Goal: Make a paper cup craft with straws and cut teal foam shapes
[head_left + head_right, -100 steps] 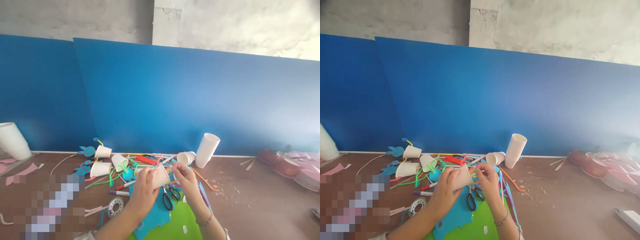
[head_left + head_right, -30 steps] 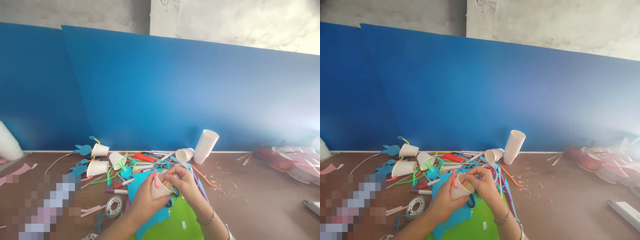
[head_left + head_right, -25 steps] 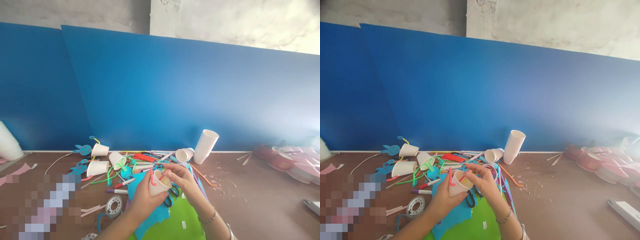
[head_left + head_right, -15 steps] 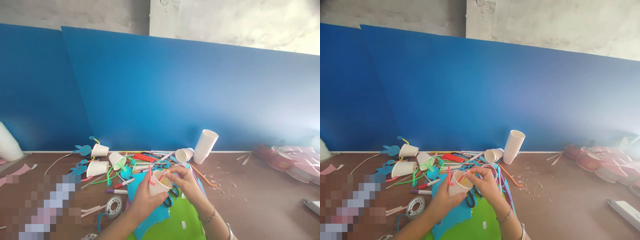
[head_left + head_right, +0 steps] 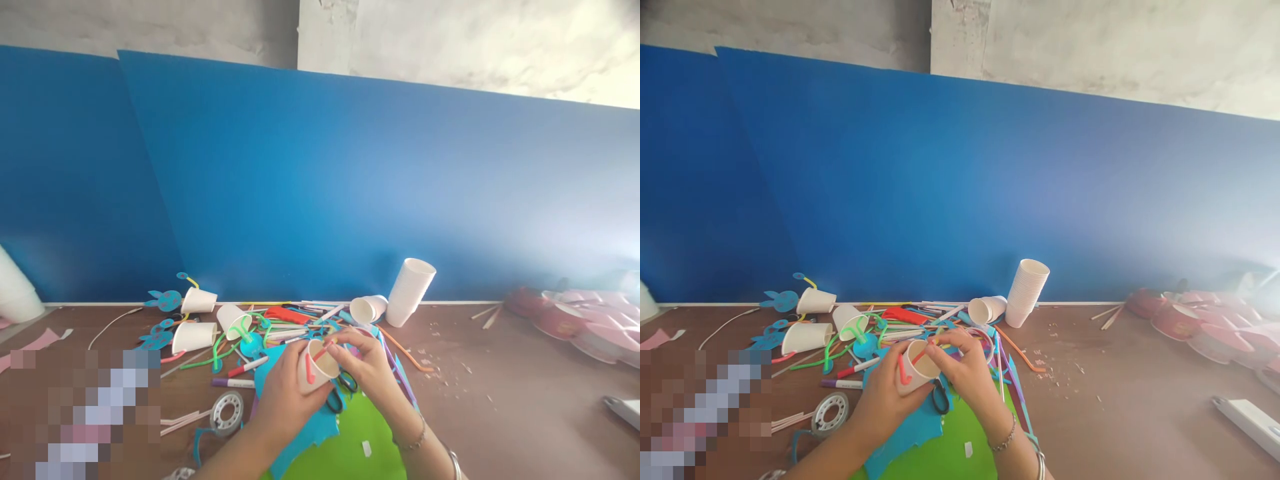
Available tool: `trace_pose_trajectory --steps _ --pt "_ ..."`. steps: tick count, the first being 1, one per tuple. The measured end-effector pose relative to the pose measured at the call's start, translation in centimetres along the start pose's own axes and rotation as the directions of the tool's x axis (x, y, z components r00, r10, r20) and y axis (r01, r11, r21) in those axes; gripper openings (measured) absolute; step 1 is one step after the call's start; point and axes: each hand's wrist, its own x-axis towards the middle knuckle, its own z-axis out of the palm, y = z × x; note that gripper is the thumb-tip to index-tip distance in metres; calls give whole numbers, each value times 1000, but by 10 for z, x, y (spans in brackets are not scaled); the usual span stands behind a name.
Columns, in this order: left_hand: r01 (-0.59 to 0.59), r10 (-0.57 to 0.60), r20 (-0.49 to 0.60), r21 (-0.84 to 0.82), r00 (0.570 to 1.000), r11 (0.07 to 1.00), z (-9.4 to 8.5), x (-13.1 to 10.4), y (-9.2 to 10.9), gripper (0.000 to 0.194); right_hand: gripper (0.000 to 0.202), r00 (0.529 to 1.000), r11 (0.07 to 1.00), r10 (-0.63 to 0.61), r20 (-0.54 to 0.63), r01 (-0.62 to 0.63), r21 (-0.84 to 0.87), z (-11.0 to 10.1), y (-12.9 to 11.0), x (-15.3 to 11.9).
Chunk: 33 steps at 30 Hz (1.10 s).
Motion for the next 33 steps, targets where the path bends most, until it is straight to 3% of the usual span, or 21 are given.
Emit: trace_pose_trajectory --steps 3,5,11,19,25,30,33 --pt "-167 186 -76 208 980 964 1 -1 -8 48 19 998 997 5 -60 -9 -76 7 -5 -2" --pt "-215 246 -88 270 965 939 2 -1 -11 47 18 997 992 0 -73 -9 -127 10 -8 -4" --pt "-130 150 -79 214 985 968 2 -1 -6 45 14 994 982 -41 -98 22 -186 14 -6 -6" --pt "87 -87 -48 -3 995 996 0 0 4 45 15 1000 985 -26 -7 25 -168 11 -3 -3" --pt "84 -83 -51 8 995 996 0 1 4 47 19 1000 985 -13 -14 11 -173 13 -2 -4" --pt "41 -24 -105 165 994 985 -2 3 1 44 18 996 974 10 -85 -29 -226 11 -5 -6" --pt "-22 56 -118 276 991 961 -2 3 -2 43 22 998 976 26 -63 -39 -213 11 -8 -7"
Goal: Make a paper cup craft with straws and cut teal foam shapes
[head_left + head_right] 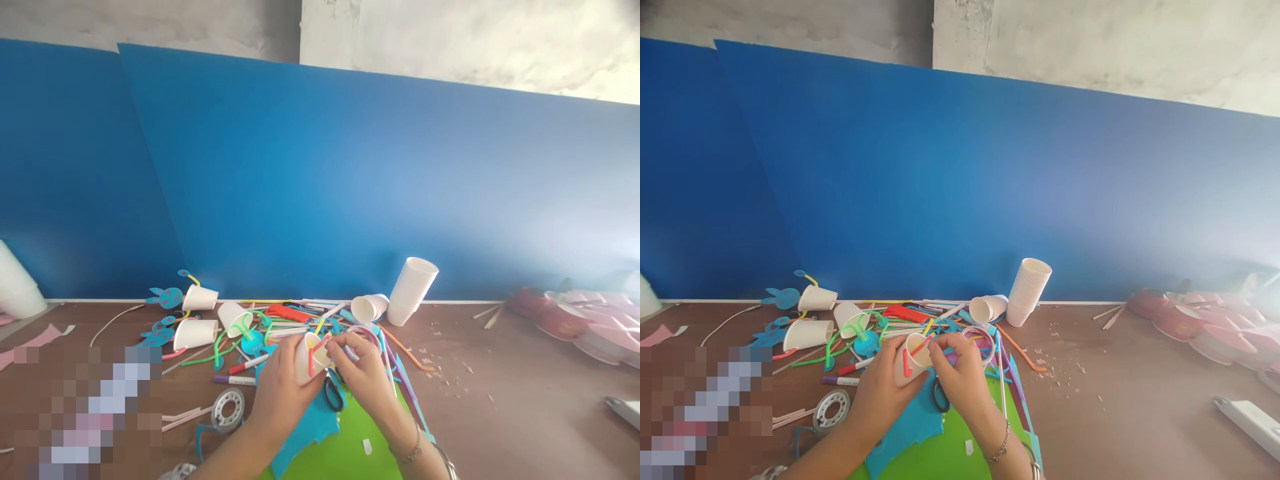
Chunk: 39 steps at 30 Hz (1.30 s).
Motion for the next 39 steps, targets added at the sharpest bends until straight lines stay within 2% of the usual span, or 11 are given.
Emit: trace_pose_trajectory --steps 6,14,23,34,39 --pt "-179 193 -66 180 979 967 4 -1 -9 44 24 998 998 22 61 -26 66 1 1 -1" --pt "-316 359 -84 320 930 893 2 -1 -13 42 25 994 994 36 106 -46 96 -2 -2 0" --pt "-347 405 -80 383 911 856 3 -3 -16 46 30 988 987 29 154 -53 155 -5 -4 1" --pt "-403 483 -72 451 873 796 -1 0 -11 31 29 977 959 101 188 -146 243 -2 3 4" --pt "-428 499 -45 450 866 784 -2 -1 -11 33 26 979 955 115 168 -156 251 0 8 5"
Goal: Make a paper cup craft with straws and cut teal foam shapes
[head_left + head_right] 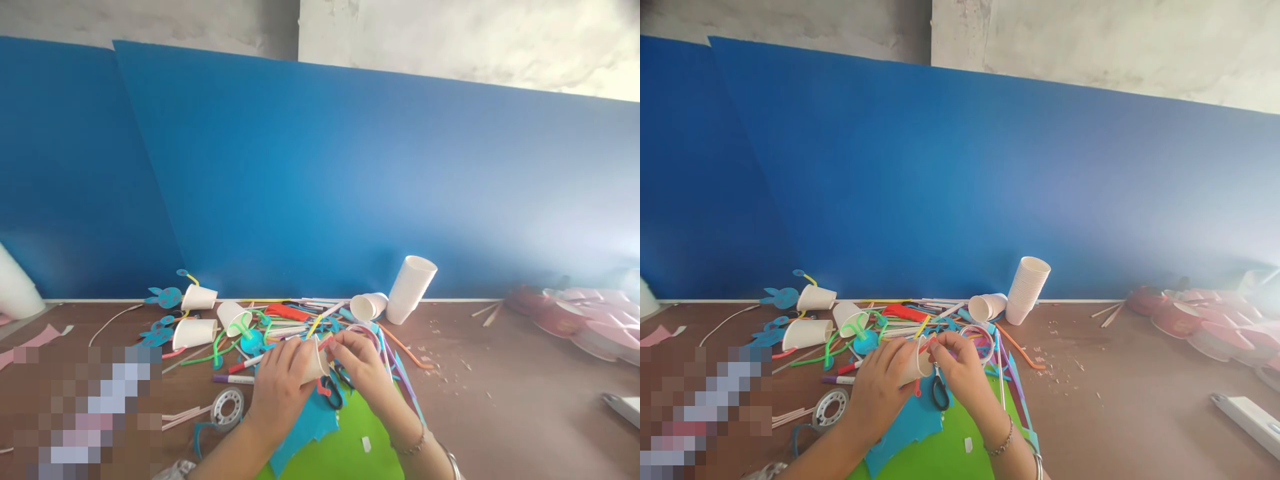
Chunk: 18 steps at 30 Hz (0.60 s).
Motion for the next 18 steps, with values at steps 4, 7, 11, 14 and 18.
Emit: trace_pose_trajectory --steps 4,7,11,14,18 --pt "16 -14 46 -34 999 999 3 -3 -1 48 22 1000 1000 -15 4 15 -12 0 0 0" --pt "91 -78 118 -109 990 990 5 -5 -1 58 20 1000 999 -28 5 28 -26 -1 -2 0" --pt "334 -251 269 -329 930 883 2 0 5 56 19 998 995 -55 15 56 -83 0 -2 -2" --pt "526 -342 409 -543 846 655 -5 8 11 53 16 991 967 -131 18 132 -216 0 0 -3" --pt "699 -343 618 -686 707 204 -10 18 11 41 16 948 863 -318 -19 281 -421 -6 4 2"
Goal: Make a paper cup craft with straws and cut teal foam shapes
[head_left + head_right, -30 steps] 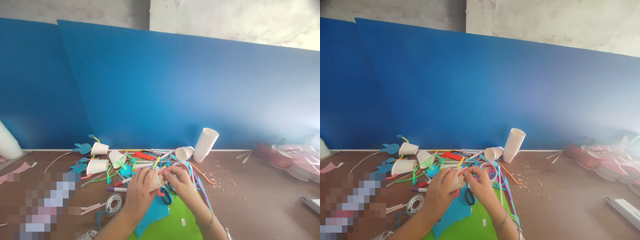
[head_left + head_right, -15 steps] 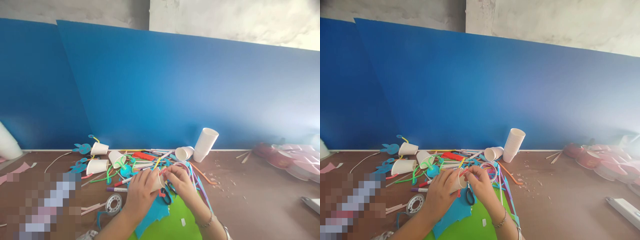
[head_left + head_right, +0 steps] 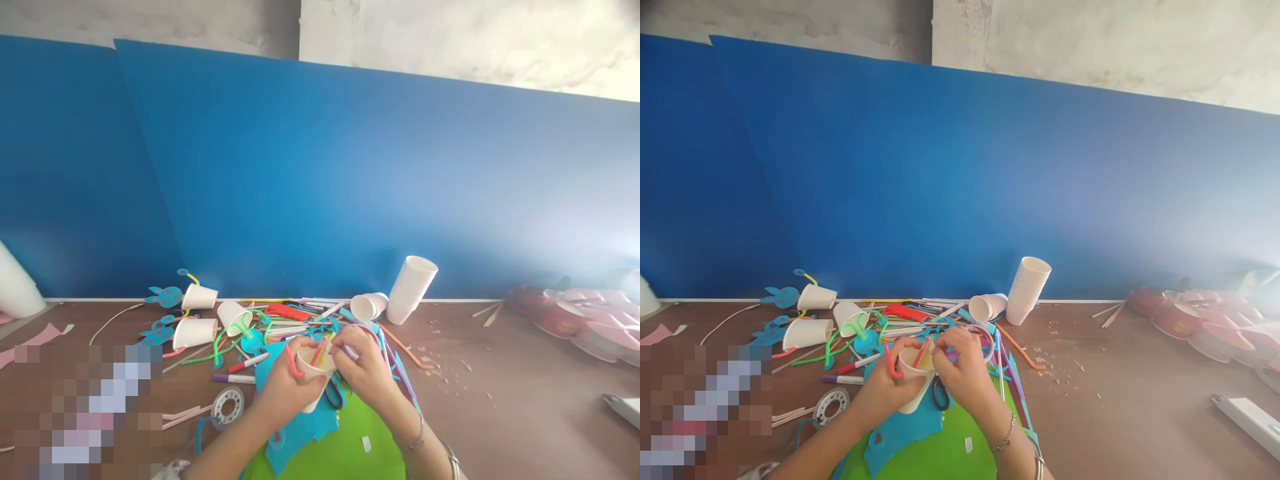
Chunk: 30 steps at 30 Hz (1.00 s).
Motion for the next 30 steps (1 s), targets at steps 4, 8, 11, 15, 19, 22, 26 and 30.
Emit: trace_pose_trajectory --steps 4,8,11,15,19,22,26,30 --pt "143 -136 43 -281 990 949 -11 5 4 44 19 994 994 38 -98 -48 -101 -10 13 6" --pt "172 -144 104 -345 984 923 -22 7 6 58 31 966 905 126 -224 -205 -373 -17 27 7" --pt "183 -127 174 -364 977 913 -25 7 7 61 19 959 851 74 -274 -204 -483 -17 32 6" --pt "199 -114 249 -350 962 915 -26 8 3 58 25 978 980 64 -201 -100 -173 -13 23 10" --pt "185 -100 267 -316 958 931 -28 11 -2 56 21 998 982 40 55 -49 182 -5 2 18" --pt "176 -119 222 -260 968 949 -30 14 -3 54 13 995 988 48 88 -60 142 4 -10 25" --pt "108 -97 85 -151 992 983 -32 18 -1 49 18 994 992 102 32 -104 75 18 -14 34" --pt "81 -82 -17 -67 996 994 -38 23 1 41 19 987 986 152 45 -155 54 32 -13 41"
